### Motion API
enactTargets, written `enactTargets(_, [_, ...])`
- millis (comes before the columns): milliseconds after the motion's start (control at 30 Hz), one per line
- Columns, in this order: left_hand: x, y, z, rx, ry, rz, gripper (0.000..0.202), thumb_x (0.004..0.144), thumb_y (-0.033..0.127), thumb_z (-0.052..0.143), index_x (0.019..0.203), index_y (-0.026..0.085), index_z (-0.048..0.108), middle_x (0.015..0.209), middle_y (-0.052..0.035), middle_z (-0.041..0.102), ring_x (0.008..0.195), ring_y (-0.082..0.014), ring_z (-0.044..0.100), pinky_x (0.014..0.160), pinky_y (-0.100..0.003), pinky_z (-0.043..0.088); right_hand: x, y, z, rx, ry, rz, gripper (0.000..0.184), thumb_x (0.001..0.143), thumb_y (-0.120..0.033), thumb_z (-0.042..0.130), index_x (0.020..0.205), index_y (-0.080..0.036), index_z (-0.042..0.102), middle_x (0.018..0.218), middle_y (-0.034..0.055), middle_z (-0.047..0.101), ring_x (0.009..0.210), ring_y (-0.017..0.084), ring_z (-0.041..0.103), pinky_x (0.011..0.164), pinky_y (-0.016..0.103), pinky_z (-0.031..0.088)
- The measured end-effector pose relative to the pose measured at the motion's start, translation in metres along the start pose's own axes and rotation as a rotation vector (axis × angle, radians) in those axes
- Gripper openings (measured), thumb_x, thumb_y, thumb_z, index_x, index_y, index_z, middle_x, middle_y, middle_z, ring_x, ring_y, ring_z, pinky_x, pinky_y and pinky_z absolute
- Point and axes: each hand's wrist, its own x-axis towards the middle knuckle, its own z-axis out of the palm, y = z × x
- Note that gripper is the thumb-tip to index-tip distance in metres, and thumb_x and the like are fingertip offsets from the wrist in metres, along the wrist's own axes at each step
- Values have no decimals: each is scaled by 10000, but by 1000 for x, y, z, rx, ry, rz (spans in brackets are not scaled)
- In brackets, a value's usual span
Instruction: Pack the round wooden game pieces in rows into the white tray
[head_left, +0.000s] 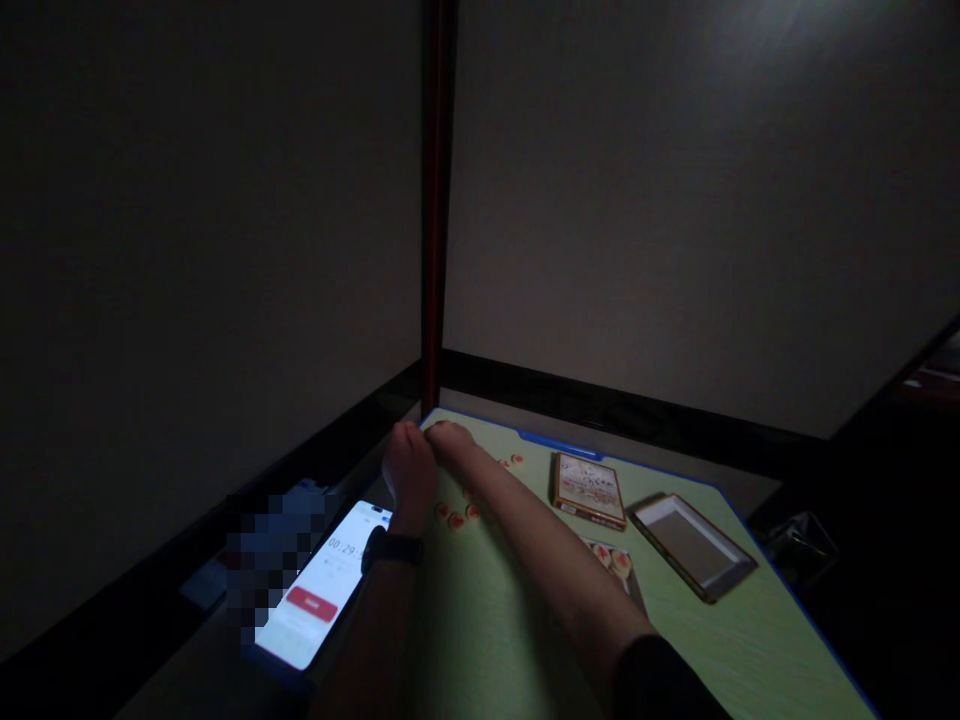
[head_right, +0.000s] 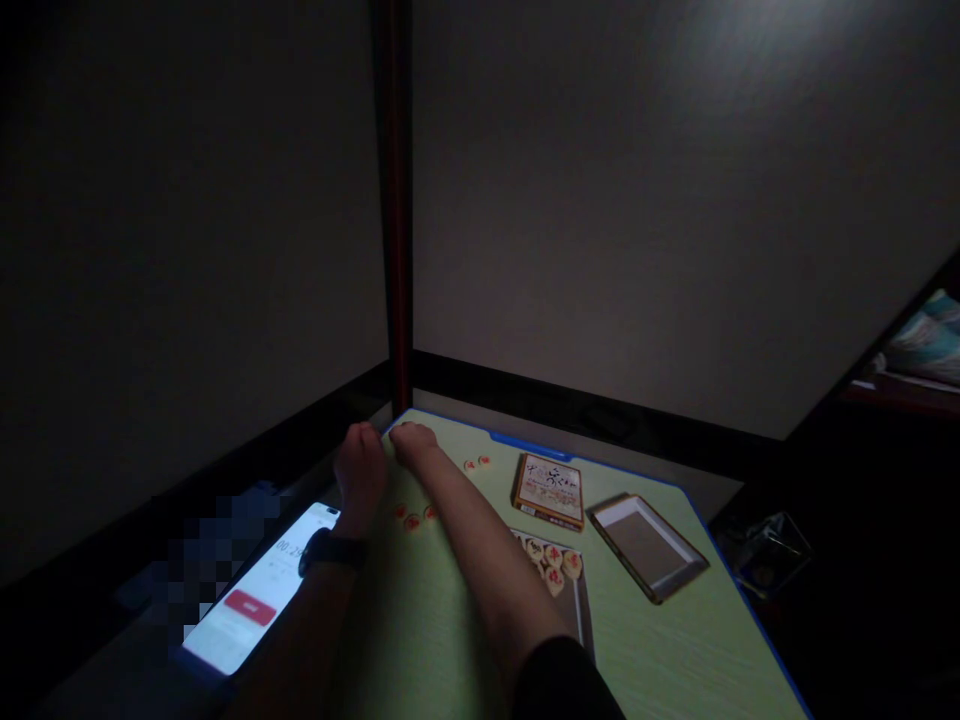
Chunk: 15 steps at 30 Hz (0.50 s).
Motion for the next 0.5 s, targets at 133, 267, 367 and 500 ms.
enactTargets(133, [0, 0, 1, 12, -30, 8, 350, 990, 281, 226, 862, 224, 547, 903, -78, 666, 876, -240, 615, 729, -322, 418, -8, 0, 4, 8, 21, 23, 253, 970, -264, 567, 1170, -119, 625, 1159, 110, 660, 1015, 211, 651, 874, 371, 526])
enactTargets(267, [1, -3, 8, 45, -61, 62, 330, 969, 203, 256, 912, 192, 581, 983, -112, 666, 980, -256, 617, 828, -354, 451, -30, 9, -9, 28, 54, 38, 353, 866, -129, 625, 1209, -60, 583, 1144, 186, 672, 1017, 242, 662, 840, 305, 494])
enactTargets(367, [-3, -1, 20, 39, -170, 148, 315, 952, 147, 288, 1002, 160, 599, 1111, -155, 651, 1107, -270, 590, 905, -374, 452, -58, 24, -24, 52, 109, 47, 409, 859, -101, 581, 1264, -80, 523, 1162, 184, 668, 1053, 242, 646, 850, 300, 482])
enactTargets(500, [-20, 11, 43, -101, -451, 160, 432, 1002, 200, 180, 1052, 175, 608, 1017, -105, 698, 875, -196, 663, 769, -316, 506, -114, 45, -36, 113, 264, 9, 339, 950, -134, 453, 1285, -90, 481, 1177, 161, 654, 1071, 216, 625, 901, 295, 459])
